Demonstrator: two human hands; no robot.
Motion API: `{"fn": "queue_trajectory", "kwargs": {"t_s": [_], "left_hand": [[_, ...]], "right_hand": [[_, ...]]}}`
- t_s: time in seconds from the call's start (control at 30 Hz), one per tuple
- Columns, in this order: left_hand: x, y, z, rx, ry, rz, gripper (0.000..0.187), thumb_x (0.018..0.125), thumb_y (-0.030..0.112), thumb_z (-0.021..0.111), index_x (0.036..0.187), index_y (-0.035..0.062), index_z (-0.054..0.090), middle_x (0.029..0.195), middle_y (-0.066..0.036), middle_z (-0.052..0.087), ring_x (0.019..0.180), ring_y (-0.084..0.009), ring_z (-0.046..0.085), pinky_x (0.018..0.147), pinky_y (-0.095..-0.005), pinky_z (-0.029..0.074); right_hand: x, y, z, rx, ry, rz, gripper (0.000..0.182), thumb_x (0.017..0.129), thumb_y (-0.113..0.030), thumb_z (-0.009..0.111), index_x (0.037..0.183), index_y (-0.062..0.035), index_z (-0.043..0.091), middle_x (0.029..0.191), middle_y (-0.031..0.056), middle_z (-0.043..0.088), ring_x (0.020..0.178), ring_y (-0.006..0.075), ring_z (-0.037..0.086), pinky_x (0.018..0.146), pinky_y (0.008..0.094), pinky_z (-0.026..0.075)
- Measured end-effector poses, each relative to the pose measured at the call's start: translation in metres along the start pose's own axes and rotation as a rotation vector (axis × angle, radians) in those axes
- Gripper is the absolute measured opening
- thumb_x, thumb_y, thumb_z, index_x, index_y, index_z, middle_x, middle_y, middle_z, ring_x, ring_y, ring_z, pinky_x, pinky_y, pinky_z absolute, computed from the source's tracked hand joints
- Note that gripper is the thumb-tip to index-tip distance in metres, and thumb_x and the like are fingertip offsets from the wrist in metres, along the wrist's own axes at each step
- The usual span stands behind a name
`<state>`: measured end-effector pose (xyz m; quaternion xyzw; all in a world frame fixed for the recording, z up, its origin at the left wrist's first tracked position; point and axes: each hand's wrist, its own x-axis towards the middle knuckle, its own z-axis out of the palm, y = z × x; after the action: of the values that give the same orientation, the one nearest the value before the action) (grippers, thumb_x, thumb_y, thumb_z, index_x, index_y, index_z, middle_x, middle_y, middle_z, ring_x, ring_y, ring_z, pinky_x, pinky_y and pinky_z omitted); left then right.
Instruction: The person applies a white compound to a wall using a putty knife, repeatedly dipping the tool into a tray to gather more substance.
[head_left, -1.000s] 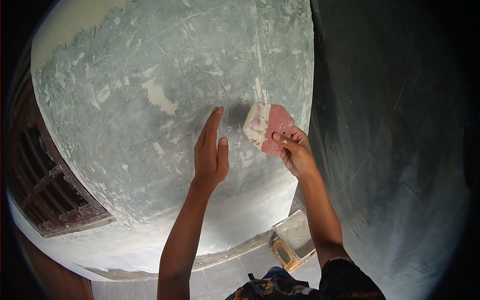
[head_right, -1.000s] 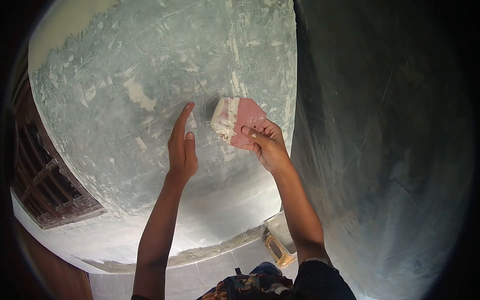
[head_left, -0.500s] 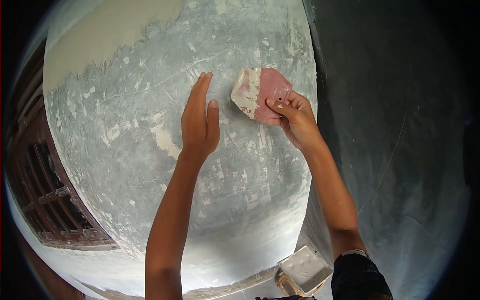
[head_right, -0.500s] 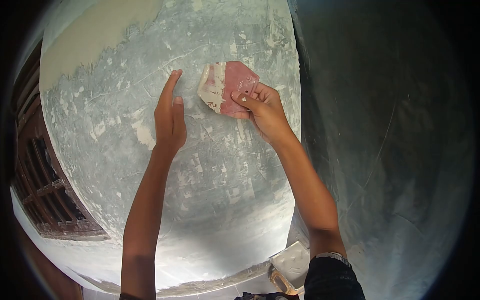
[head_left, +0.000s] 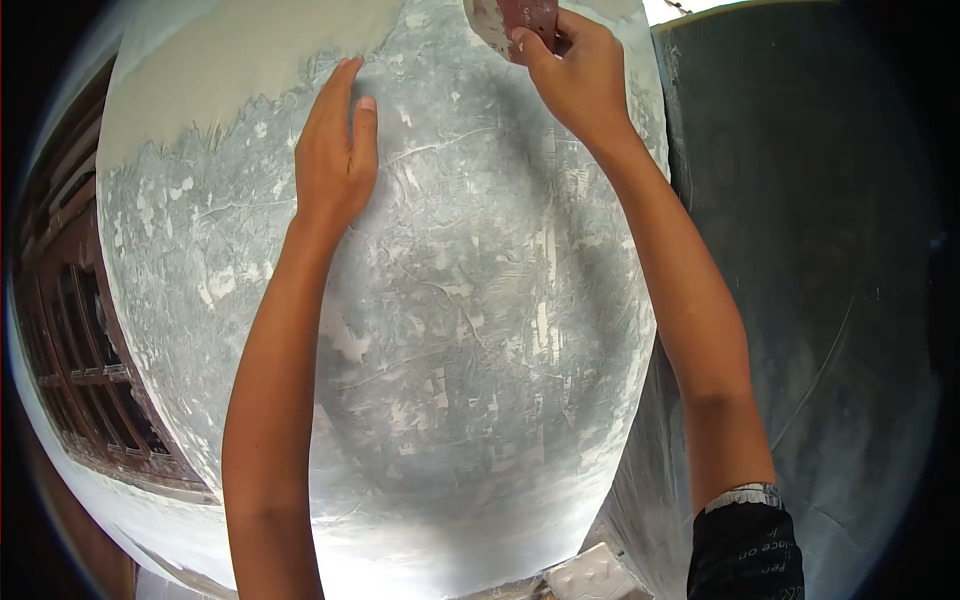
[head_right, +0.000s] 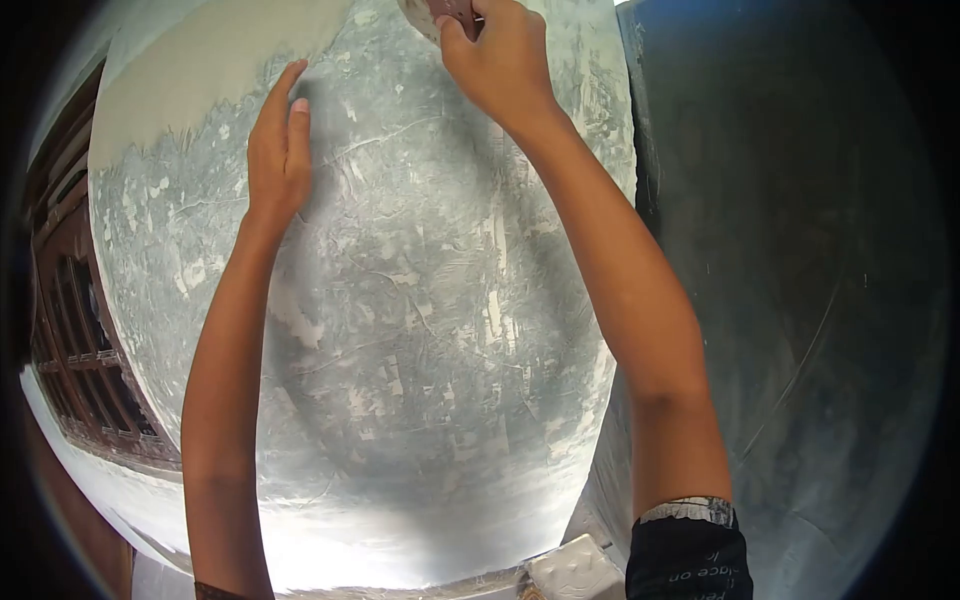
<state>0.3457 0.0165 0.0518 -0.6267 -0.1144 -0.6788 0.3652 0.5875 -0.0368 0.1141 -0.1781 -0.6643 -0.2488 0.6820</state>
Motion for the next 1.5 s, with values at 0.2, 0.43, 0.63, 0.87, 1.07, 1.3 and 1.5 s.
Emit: {"fn": "queue_trajectory", "kwargs": {"t_s": [0.2, 0.43, 0.63, 0.87, 1.07, 1.3, 1.5], "left_hand": [[0.007, -0.031, -0.011, 0.142, 0.026, 0.089, 0.045, 0.102, 0.024, 0.044, 0.137, -0.0013, 0.052, 0.140, -0.021, 0.055, 0.134, -0.0369, 0.048, 0.113, -0.0444, 0.036], [0.004, -0.037, -0.013, 0.120, 0.064, 0.127, 0.044, 0.099, 0.020, 0.047, 0.137, -0.0018, 0.052, 0.139, -0.020, 0.055, 0.135, -0.0355, 0.048, 0.115, -0.0453, 0.033], [0.003, -0.039, -0.012, 0.085, 0.085, 0.098, 0.043, 0.099, 0.020, 0.047, 0.135, -0.0017, 0.053, 0.137, -0.021, 0.057, 0.132, -0.0370, 0.050, 0.114, -0.0455, 0.035], [0.002, -0.038, -0.012, 0.078, 0.085, 0.093, 0.043, 0.098, 0.020, 0.047, 0.134, -0.0022, 0.054, 0.136, -0.024, 0.057, 0.130, -0.0382, 0.051, 0.113, -0.0461, 0.035], [0.000, -0.038, -0.012, 0.036, 0.090, 0.087, 0.043, 0.098, 0.020, 0.047, 0.134, -0.0027, 0.054, 0.135, -0.024, 0.057, 0.130, -0.0388, 0.052, 0.113, -0.0462, 0.036], [0.002, -0.039, -0.012, 0.043, 0.119, 0.075, 0.042, 0.098, 0.019, 0.047, 0.132, -0.0036, 0.054, 0.135, -0.025, 0.057, 0.129, -0.0400, 0.052, 0.113, -0.0470, 0.035], [0.003, -0.040, -0.012, 0.005, 0.126, 0.064, 0.042, 0.098, 0.019, 0.047, 0.132, -0.0042, 0.054, 0.134, -0.026, 0.057, 0.129, -0.0402, 0.051, 0.114, -0.0472, 0.035]], "right_hand": [[0.042, 0.004, 0.057, -0.233, 0.130, -0.516, 0.014, 0.085, 0.001, 0.056, 0.092, 0.0002, 0.068, 0.095, 0.0201, 0.065, 0.089, 0.0390, 0.064, 0.076, 0.0457, 0.052], [0.045, 0.010, 0.086, -0.660, 0.062, -0.590, 0.017, 0.084, -0.004, 0.062, 0.098, -0.0013, 0.069, 0.097, 0.0130, 0.066, 0.093, 0.0310, 0.063, 0.078, 0.0398, 0.054], [-0.032, 0.000, 0.070, -0.641, -0.039, -0.554, 0.020, 0.075, -0.001, 0.065, 0.094, -0.0037, 0.069, 0.090, 0.0084, 0.066, 0.090, 0.0301, 0.063, 0.072, 0.0405, 0.056], [0.061, 0.000, 0.096, -0.640, 0.079, -0.519, 0.017, 0.089, -0.011, 0.055, 0.088, -0.0009, 0.069, 0.093, 0.0207, 0.066, 0.093, 0.0377, 0.062, 0.080, 0.0455, 0.052], [-0.029, -0.007, 0.094, -0.727, -0.075, -0.530, 0.013, 0.078, -0.002, 0.060, 0.086, -0.0031, 0.071, 0.089, 0.0144, 0.069, 0.090, 0.0329, 0.067, 0.069, 0.0441, 0.057], [0.043, -0.022, 0.092, -0.663, 0.000, -0.421, 0.009, 0.076, -0.001, 0.063, 0.085, -0.0043, 0.065, 0.086, 0.0110, 0.067, 0.088, 0.0315, 0.065, 0.070, 0.0436, 0.055], [-0.016, -0.020, 0.098, -0.772, -0.086, -0.571, 0.010, 0.076, -0.003, 0.065, 0.086, -0.0037, 0.065, 0.083, 0.0128, 0.066, 0.084, 0.0323, 0.066, 0.069, 0.0437, 0.054]]}}
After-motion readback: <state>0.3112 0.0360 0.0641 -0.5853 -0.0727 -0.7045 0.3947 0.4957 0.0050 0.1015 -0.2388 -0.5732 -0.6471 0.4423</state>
